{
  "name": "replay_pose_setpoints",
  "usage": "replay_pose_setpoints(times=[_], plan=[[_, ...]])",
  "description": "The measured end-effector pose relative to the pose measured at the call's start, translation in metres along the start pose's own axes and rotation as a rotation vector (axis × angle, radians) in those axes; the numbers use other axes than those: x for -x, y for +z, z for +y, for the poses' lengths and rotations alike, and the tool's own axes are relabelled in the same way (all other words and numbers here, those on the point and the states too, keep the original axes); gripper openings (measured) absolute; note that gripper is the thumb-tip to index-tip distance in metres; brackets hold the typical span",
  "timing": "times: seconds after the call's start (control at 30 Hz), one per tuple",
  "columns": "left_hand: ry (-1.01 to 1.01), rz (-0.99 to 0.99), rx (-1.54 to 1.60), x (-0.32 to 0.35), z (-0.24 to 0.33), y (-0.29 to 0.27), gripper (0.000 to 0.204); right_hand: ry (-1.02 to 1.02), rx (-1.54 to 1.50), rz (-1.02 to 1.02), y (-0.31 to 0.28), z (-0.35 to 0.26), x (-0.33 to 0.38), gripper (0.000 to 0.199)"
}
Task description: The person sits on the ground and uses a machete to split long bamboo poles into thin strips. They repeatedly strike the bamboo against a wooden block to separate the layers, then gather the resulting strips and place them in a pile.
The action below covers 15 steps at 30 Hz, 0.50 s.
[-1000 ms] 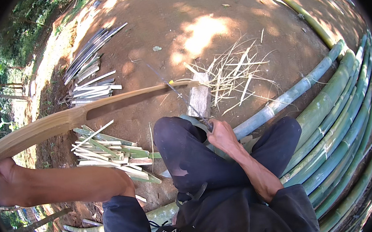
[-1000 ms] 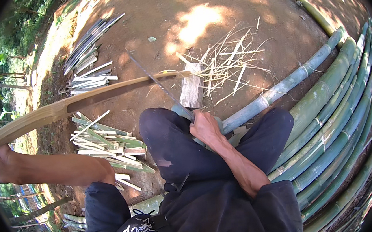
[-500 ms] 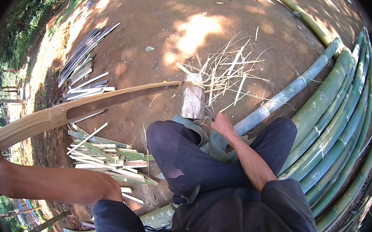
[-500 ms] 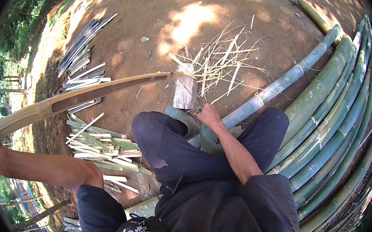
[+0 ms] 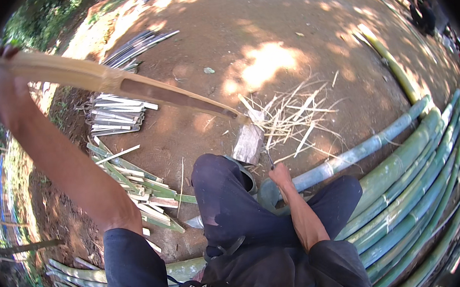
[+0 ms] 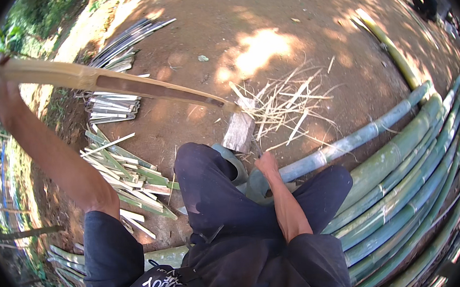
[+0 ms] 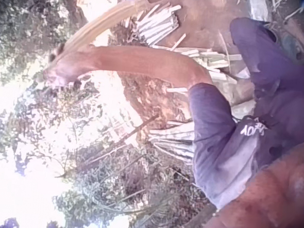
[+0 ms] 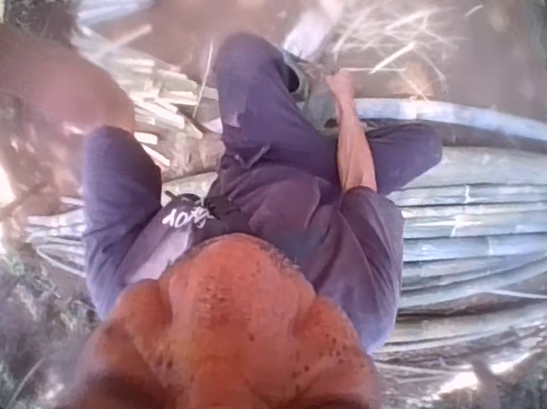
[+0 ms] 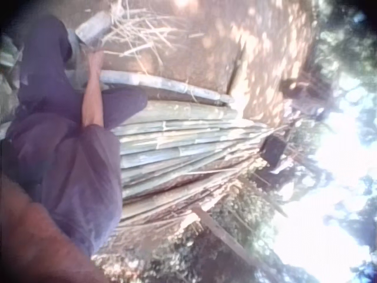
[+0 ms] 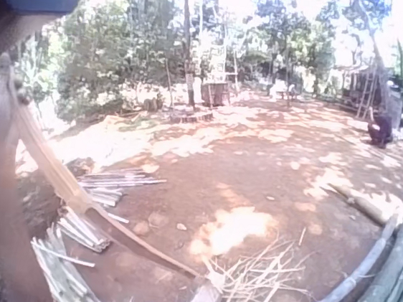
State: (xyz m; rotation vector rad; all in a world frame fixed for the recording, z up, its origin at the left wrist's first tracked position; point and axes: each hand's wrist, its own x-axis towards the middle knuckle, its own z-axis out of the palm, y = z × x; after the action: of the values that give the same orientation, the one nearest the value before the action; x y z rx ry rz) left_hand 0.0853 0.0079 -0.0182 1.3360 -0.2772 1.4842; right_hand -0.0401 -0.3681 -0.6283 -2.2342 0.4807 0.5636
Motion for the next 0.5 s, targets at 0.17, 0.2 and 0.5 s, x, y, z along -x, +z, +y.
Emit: replay_pose_setpoints(times=[0.17, 0.2, 0.5], plan=[[-0.144, -0.063, 0.219, 0.020, 0.009, 0.025, 0.026, -0.029, 0.058, 0.102, 0.002, 0.042, -0.012, 0.024], [-0.291, -0.268, 0.328, -0.016, -0.017, 0.004, 0.033, -0.063, 0.054, 0.094, 0.011, 0.017, 0.002, 0.022], [0.197, -0.103, 0.080, 0.064, 0.054, 0.062, 0.028, -0.416, -0.352, 0.097, -0.089, -0.151, 0.117, 0.025]])
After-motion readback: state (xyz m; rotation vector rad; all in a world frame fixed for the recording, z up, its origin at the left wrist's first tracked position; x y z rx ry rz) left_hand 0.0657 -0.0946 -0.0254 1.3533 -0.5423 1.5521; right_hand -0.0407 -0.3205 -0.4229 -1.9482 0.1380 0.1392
